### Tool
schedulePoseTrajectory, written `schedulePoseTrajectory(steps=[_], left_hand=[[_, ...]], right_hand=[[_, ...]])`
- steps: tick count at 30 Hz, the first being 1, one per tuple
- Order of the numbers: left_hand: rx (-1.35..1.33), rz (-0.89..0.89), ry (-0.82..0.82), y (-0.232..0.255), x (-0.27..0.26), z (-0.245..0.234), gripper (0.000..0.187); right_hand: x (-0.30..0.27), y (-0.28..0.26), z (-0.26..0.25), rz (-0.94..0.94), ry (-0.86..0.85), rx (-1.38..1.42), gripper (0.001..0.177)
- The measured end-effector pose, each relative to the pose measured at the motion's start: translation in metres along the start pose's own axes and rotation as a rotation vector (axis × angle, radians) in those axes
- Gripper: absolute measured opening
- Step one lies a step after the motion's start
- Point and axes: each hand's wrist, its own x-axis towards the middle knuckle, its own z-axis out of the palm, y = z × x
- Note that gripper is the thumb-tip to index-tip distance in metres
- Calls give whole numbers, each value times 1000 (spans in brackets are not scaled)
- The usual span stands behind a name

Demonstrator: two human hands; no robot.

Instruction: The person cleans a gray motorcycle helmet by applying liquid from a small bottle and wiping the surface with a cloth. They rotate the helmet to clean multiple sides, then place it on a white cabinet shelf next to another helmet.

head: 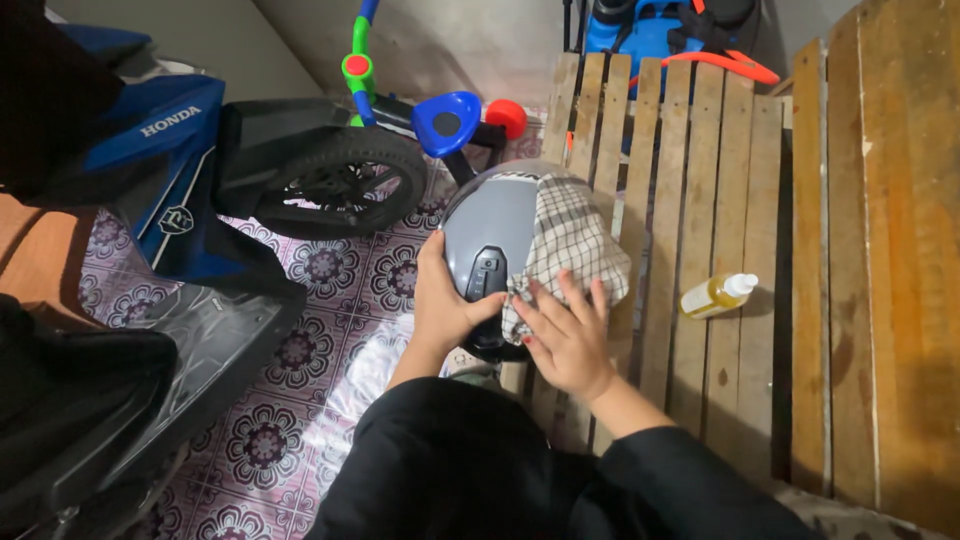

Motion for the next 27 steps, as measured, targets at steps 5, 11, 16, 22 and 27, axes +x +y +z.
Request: schedulePoseTrajectory(steps=[5,11,16,22,27], left_hand=[[-113,-113,-2,-2,2,2,112],[-105,-203,22,-8,6,9,108],[-43,-206,49,-3,11,23,113],[-57,-149,0,-12,12,15,118],[144,-352,-138,6,26,3,118]], right_hand=[[-4,44,25,299,50,97,47],[8,80,42,609,166,540,41],[1,10,21,367,175,105,45],[-17,41,40,560,282,428,46],[-19,111,68,1028,404,1056,48]])
